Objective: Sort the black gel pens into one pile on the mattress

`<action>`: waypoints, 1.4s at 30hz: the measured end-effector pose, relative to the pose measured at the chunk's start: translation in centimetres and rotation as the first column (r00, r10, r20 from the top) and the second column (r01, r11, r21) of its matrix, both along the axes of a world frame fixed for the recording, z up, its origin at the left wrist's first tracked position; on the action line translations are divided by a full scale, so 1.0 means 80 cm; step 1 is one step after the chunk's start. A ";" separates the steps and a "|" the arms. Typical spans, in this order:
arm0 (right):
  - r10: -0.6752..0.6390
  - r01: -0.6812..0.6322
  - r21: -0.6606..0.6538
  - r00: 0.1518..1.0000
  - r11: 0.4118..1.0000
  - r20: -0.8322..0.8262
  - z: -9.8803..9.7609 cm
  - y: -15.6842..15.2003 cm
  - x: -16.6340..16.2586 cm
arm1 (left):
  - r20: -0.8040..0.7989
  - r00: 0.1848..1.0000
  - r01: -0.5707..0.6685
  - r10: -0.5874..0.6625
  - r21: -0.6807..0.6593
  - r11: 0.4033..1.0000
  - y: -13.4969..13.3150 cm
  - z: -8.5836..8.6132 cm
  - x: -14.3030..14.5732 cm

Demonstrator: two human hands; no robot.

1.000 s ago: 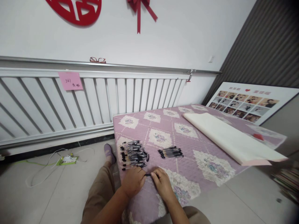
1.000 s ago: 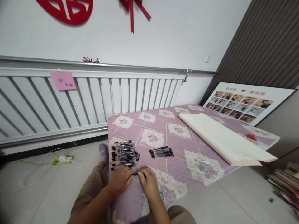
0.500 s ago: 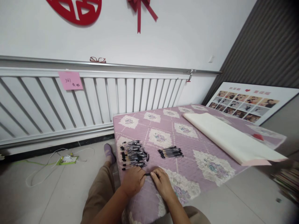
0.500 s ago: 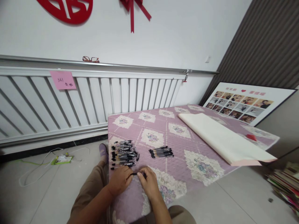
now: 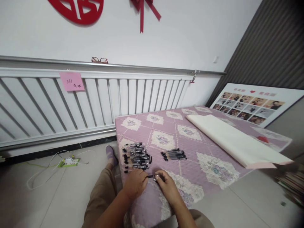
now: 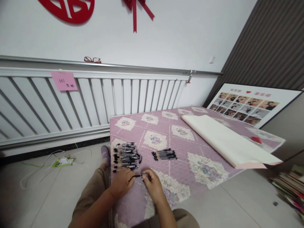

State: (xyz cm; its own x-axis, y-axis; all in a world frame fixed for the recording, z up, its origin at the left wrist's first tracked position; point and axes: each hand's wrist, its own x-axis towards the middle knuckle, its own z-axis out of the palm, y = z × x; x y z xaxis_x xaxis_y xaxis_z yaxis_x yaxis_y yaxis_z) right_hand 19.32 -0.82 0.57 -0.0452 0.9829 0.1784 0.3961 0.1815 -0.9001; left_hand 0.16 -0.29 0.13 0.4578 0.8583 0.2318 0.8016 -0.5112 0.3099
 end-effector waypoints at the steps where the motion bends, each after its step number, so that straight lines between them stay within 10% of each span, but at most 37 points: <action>1: -0.011 0.010 -0.012 1.000 1.000 -0.024 0.001 0.000 0.000 | 0.008 1.000 -0.006 0.006 0.004 1.000 0.000 0.000 0.000; 18: -0.281 0.273 -0.066 0.929 0.960 -0.241 -0.026 0.005 0.019 | 0.048 0.996 -0.078 0.076 0.035 0.996 0.000 -0.006 0.001; 30: 0.034 -0.042 0.049 0.989 0.998 0.141 -0.009 0.000 -0.005 | -0.084 0.996 0.016 -0.014 0.031 0.999 -0.004 0.003 0.004; 42: 0.031 -0.037 0.053 0.994 0.998 0.107 -0.006 0.000 -0.006 | -0.095 0.995 0.049 -0.042 0.067 0.997 -0.003 0.001 0.018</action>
